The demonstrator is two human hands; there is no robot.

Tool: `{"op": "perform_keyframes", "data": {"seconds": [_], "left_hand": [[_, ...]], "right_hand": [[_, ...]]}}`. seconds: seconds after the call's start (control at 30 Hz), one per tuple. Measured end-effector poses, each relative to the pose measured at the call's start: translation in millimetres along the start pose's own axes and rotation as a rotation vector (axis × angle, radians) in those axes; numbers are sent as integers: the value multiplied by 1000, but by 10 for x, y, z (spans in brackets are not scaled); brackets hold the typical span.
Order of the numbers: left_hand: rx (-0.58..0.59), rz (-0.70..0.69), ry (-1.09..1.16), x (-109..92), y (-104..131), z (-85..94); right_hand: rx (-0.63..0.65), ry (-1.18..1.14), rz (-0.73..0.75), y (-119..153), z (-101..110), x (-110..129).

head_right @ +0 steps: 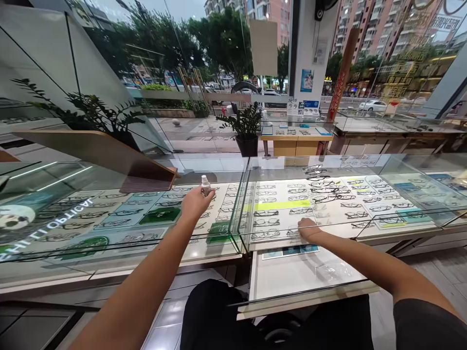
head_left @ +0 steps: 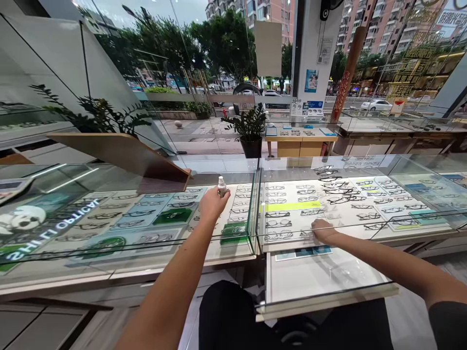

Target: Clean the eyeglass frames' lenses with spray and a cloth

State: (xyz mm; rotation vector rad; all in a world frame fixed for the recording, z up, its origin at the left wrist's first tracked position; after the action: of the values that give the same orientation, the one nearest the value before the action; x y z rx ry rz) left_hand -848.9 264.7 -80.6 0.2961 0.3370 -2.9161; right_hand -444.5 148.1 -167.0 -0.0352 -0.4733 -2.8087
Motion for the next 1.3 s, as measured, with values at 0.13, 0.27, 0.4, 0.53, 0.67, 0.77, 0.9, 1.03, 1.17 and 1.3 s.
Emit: {"op": "perform_keyframes", "data": {"seconds": [0.13, 0.27, 0.4, 0.53, 0.67, 0.77, 0.9, 1.03, 1.17, 1.3], "left_hand": [[-5, -6, 5, 4, 4, -11], [-14, -17, 14, 16, 11, -28], [-28, -25, 18, 25, 18, -39], [-24, -19, 10, 29, 18, -40], [-9, -13, -14, 30, 14, -34], [8, -11, -11, 29, 15, -32], [7, -10, 0, 31, 17, -33], [18, 0, 4, 36, 13, -31], [34, 10, -22, 34, 10, -12], [35, 15, -50, 33, 18, 4]], "right_hand": [[157, -42, 24, 322, 56, 298], [293, -110, 71, 629, 242, 576], [380, -246, 173, 822, 602, 754], [330, -418, 337, 881, 1100, 756], [63, -398, 352, 736, 1546, 519], [-152, -246, 226, 518, 1691, 279], [-333, -53, 169, 231, 1634, 112], [-412, -6, 173, 37, 1458, 81], [-447, 16, 187, -64, 1322, 41], [-457, 15, 186, -124, 1262, -27]]}}
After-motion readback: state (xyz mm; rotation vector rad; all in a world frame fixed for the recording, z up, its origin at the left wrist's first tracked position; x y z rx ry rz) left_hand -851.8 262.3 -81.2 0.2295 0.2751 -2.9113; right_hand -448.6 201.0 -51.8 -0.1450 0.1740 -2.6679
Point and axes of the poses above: each hand's wrist, its own y-axis away from the middle knuckle, its own z-axis out of the back of the hand, x = y × z, the point moved 3 cm from there along -y, towards the middle knuckle, and after that the axes turned 8 degrees about -y, right-handed, at the moved point
